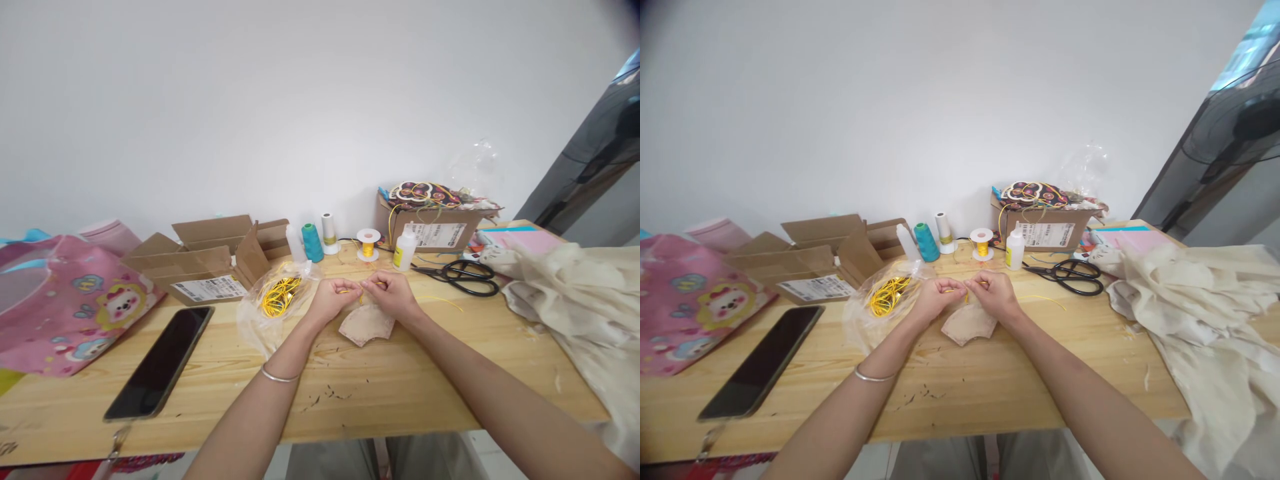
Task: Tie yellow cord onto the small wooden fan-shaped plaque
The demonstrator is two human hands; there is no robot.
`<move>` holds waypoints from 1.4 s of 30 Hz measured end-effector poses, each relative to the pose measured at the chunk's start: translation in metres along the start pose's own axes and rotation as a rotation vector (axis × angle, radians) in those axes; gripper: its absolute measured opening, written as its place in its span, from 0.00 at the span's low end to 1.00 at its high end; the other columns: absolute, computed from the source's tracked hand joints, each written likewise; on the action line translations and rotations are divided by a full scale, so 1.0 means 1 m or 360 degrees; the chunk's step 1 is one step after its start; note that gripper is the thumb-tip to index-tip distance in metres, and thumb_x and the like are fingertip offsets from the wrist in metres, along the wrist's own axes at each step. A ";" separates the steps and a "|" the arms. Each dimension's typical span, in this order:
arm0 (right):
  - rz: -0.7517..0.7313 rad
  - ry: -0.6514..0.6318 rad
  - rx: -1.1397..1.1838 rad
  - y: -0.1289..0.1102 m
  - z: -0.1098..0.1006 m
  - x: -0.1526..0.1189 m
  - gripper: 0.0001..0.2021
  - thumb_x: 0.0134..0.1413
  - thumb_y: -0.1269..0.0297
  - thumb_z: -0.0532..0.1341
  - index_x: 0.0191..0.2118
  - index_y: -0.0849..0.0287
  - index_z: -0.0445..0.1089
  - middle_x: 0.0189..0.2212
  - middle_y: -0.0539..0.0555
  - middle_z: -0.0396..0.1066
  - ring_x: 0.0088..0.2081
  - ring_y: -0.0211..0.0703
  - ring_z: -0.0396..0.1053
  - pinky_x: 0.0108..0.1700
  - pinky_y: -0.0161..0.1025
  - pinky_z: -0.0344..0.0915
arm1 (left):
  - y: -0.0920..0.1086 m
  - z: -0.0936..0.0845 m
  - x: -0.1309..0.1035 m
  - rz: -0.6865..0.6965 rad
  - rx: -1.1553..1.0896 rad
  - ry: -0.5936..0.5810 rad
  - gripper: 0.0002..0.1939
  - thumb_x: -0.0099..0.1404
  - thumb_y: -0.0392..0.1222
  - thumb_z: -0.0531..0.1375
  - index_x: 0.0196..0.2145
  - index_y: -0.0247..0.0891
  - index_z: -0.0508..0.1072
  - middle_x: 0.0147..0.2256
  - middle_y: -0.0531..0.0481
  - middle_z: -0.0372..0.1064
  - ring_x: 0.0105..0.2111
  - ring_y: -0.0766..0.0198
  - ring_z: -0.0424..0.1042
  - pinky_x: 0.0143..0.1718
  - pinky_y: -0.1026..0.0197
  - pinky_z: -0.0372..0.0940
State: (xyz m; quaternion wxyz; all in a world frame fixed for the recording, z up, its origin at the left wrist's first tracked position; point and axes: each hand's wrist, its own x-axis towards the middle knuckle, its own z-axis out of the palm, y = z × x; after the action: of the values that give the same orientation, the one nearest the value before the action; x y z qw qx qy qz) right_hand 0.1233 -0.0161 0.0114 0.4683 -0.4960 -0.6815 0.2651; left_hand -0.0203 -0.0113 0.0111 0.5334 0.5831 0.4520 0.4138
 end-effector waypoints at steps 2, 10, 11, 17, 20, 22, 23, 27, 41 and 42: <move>0.0018 0.0010 0.0018 0.000 0.000 0.001 0.12 0.41 0.60 0.55 0.18 0.64 0.65 0.13 0.47 0.56 0.17 0.29 0.50 0.18 0.29 0.46 | 0.000 0.000 -0.001 -0.0007 -0.0010 0.0002 0.12 0.42 0.43 0.61 0.23 0.32 0.71 0.21 0.51 0.68 0.19 0.72 0.61 0.21 0.69 0.55; 0.0224 -0.0048 0.0184 0.002 -0.002 0.003 0.13 0.39 0.57 0.56 0.19 0.64 0.65 0.11 0.45 0.52 0.15 0.28 0.46 0.16 0.29 0.43 | -0.003 -0.002 -0.001 -0.0096 -0.0074 -0.0023 0.14 0.42 0.44 0.61 0.28 0.33 0.72 0.20 0.51 0.68 0.17 0.72 0.61 0.19 0.69 0.55; 0.0228 -0.0056 0.0193 0.002 -0.002 0.002 0.14 0.38 0.57 0.56 0.19 0.64 0.66 0.11 0.45 0.52 0.15 0.28 0.46 0.16 0.29 0.43 | -0.003 -0.003 -0.001 -0.0093 -0.0069 -0.0016 0.14 0.42 0.44 0.61 0.27 0.33 0.72 0.19 0.51 0.68 0.17 0.72 0.61 0.19 0.69 0.55; 0.0237 -0.0072 0.0226 0.004 0.000 0.002 0.14 0.38 0.56 0.56 0.20 0.64 0.66 0.11 0.45 0.53 0.15 0.28 0.46 0.15 0.29 0.43 | 0.000 -0.003 -0.002 -0.0056 -0.0036 0.0024 0.13 0.40 0.43 0.62 0.25 0.32 0.72 0.20 0.50 0.69 0.18 0.72 0.62 0.20 0.69 0.56; 0.0232 -0.0057 0.0211 0.002 -0.001 0.002 0.14 0.38 0.57 0.56 0.20 0.64 0.66 0.11 0.45 0.53 0.15 0.28 0.46 0.15 0.29 0.43 | 0.001 -0.003 -0.002 -0.0057 -0.0045 0.0033 0.13 0.40 0.43 0.62 0.25 0.32 0.72 0.21 0.49 0.70 0.19 0.71 0.63 0.21 0.68 0.57; 0.0200 -0.0045 0.0194 0.000 -0.001 0.001 0.13 0.38 0.57 0.56 0.19 0.64 0.66 0.12 0.46 0.54 0.15 0.28 0.47 0.15 0.29 0.43 | 0.003 -0.002 -0.002 -0.0064 -0.0045 0.0060 0.13 0.39 0.43 0.62 0.24 0.32 0.72 0.21 0.49 0.70 0.19 0.70 0.64 0.22 0.67 0.58; 0.0177 -0.0046 0.0184 -0.001 -0.001 0.001 0.13 0.38 0.57 0.56 0.19 0.64 0.66 0.12 0.46 0.54 0.15 0.28 0.47 0.15 0.29 0.44 | 0.003 -0.002 -0.002 -0.0067 -0.0041 0.0077 0.13 0.39 0.43 0.62 0.23 0.32 0.72 0.21 0.49 0.69 0.19 0.70 0.63 0.22 0.67 0.58; 0.0106 -0.0076 0.0158 0.000 0.000 0.000 0.13 0.39 0.57 0.56 0.19 0.64 0.66 0.12 0.46 0.55 0.15 0.28 0.48 0.15 0.29 0.44 | 0.003 -0.002 -0.002 -0.0077 -0.0020 0.0082 0.13 0.39 0.43 0.62 0.23 0.32 0.71 0.19 0.51 0.68 0.18 0.72 0.62 0.20 0.69 0.56; 0.0313 -0.0140 0.0244 -0.001 -0.005 0.003 0.15 0.37 0.54 0.56 0.19 0.64 0.64 0.10 0.43 0.46 0.15 0.27 0.40 0.15 0.29 0.39 | -0.003 -0.004 0.000 -0.0053 -0.0006 0.0034 0.14 0.41 0.45 0.61 0.24 0.32 0.71 0.18 0.53 0.66 0.16 0.74 0.59 0.18 0.70 0.51; 0.0299 -0.0153 0.0243 -0.002 -0.006 0.002 0.15 0.37 0.54 0.56 0.19 0.64 0.64 0.11 0.43 0.46 0.15 0.27 0.40 0.15 0.29 0.39 | -0.003 -0.005 0.000 -0.0057 -0.0002 0.0037 0.14 0.41 0.45 0.61 0.24 0.32 0.71 0.17 0.53 0.65 0.15 0.74 0.58 0.17 0.70 0.51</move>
State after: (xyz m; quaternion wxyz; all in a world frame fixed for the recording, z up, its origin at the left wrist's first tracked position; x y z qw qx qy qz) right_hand 0.1274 -0.0152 0.0163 0.4447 -0.5073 -0.6314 0.3825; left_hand -0.0251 -0.0102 0.0086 0.5358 0.5697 0.4681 0.4113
